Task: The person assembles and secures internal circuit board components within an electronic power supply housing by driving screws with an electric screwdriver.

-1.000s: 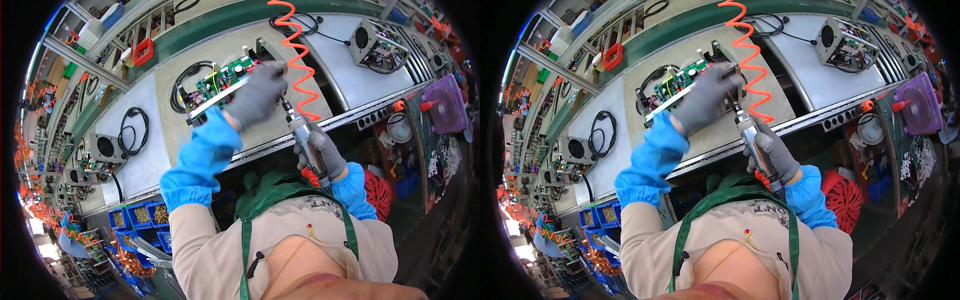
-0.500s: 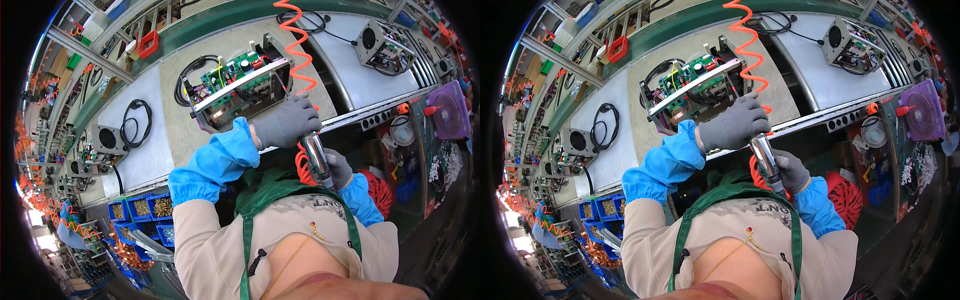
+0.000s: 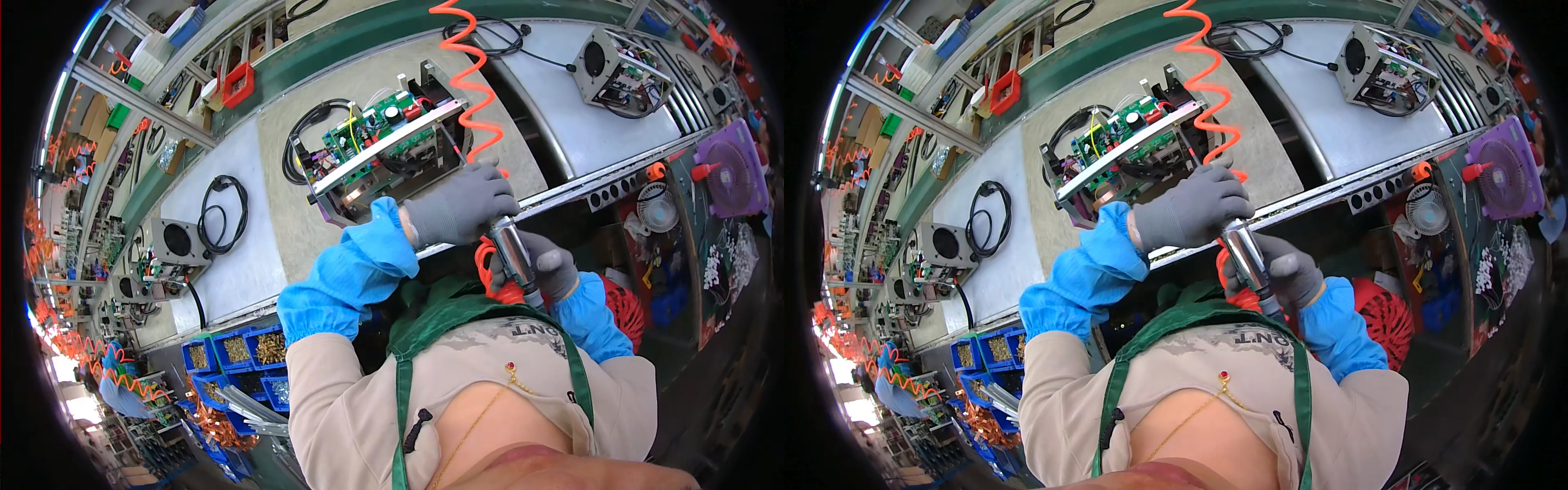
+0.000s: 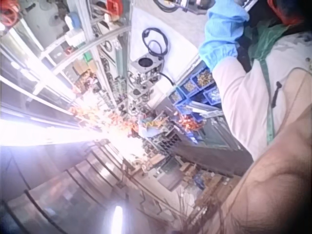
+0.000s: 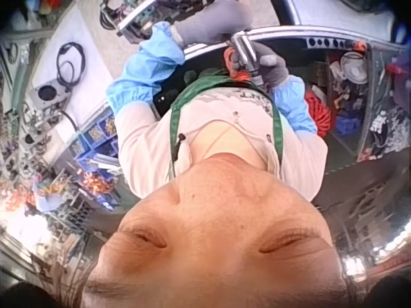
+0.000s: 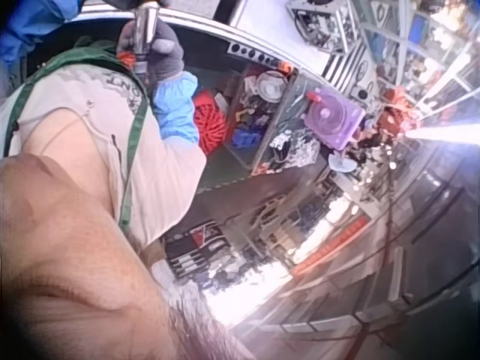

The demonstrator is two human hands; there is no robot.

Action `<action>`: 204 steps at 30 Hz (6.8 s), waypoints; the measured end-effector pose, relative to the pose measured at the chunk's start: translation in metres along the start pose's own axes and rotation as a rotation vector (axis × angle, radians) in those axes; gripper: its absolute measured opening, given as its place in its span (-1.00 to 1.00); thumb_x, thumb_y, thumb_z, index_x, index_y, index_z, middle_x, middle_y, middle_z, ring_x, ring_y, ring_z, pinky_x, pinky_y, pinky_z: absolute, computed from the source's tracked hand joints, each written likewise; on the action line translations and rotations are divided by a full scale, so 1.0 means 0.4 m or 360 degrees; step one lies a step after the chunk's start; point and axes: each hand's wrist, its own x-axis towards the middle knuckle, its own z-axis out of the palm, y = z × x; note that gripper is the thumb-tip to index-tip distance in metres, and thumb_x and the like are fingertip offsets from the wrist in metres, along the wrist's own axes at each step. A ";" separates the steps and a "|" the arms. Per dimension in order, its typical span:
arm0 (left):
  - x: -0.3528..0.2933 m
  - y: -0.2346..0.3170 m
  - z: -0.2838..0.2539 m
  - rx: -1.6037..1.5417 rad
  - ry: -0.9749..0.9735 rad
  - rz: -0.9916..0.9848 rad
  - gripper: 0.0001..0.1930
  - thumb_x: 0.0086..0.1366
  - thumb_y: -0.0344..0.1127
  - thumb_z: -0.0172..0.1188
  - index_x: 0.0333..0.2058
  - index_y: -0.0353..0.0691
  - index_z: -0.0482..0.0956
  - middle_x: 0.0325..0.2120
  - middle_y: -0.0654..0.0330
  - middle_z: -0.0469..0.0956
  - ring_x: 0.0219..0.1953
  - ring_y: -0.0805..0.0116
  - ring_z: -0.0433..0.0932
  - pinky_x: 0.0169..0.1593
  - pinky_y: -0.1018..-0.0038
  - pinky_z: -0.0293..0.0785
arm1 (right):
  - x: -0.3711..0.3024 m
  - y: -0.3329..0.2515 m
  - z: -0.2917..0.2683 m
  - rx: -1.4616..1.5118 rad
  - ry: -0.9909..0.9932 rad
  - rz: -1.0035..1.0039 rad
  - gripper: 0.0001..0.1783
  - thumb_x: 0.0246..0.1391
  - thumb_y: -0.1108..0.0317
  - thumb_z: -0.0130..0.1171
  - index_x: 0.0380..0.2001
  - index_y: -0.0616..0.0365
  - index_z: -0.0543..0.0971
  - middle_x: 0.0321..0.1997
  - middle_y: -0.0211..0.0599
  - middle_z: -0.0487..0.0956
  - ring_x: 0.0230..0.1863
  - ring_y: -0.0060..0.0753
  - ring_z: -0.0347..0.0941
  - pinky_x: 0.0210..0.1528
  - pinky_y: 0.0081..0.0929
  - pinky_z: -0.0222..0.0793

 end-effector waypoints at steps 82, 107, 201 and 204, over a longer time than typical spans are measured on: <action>0.058 -0.219 -0.093 0.0432 0.0367 -0.1173 -0.48 0.03 -0.39 0.07 0.05 0.06 0.48 -0.36 -0.03 0.57 -0.22 -0.08 0.48 -0.09 0.17 0.44 | 0.073 -0.045 0.080 -0.0548 0.0405 -0.0003 0.03 -0.17 0.40 0.23 0.38 0.02 -0.05 -0.13 -0.20 0.37 -0.51 -0.41 0.48 -0.47 -0.47 0.52; -0.118 -0.111 -0.047 0.0720 0.1305 -0.1068 -0.61 0.14 -0.23 0.21 -0.04 -0.15 0.52 -0.37 0.04 0.54 -0.27 0.04 0.50 -0.09 0.17 0.40 | 0.080 -0.003 0.025 -0.0217 0.0387 0.0026 -0.10 -0.23 -0.05 0.32 0.16 0.13 0.26 -0.36 -0.21 0.47 -0.52 -0.41 0.52 -0.41 -0.38 0.59; -1.039 0.673 0.220 0.0968 0.0386 -0.4218 -0.76 0.23 -0.22 0.09 -0.20 -0.17 0.59 -0.19 0.09 0.59 -0.08 0.12 0.54 -0.02 0.24 0.44 | 0.177 0.090 0.103 -0.0818 -0.0518 0.0962 0.22 -0.38 0.24 0.39 0.37 0.05 -0.07 -0.39 -0.24 0.46 -0.46 -0.48 0.43 -0.46 -0.52 0.40; -1.045 0.694 0.198 0.1059 0.0913 -0.4156 -0.76 0.23 -0.26 0.08 -0.20 -0.24 0.57 -0.21 0.04 0.60 -0.13 0.08 0.57 -0.04 0.25 0.44 | 0.133 0.056 0.079 -0.0733 -0.0368 0.0804 0.31 -0.49 0.14 0.47 0.37 0.04 -0.06 -0.42 -0.25 0.46 -0.46 -0.46 0.44 -0.45 -0.51 0.42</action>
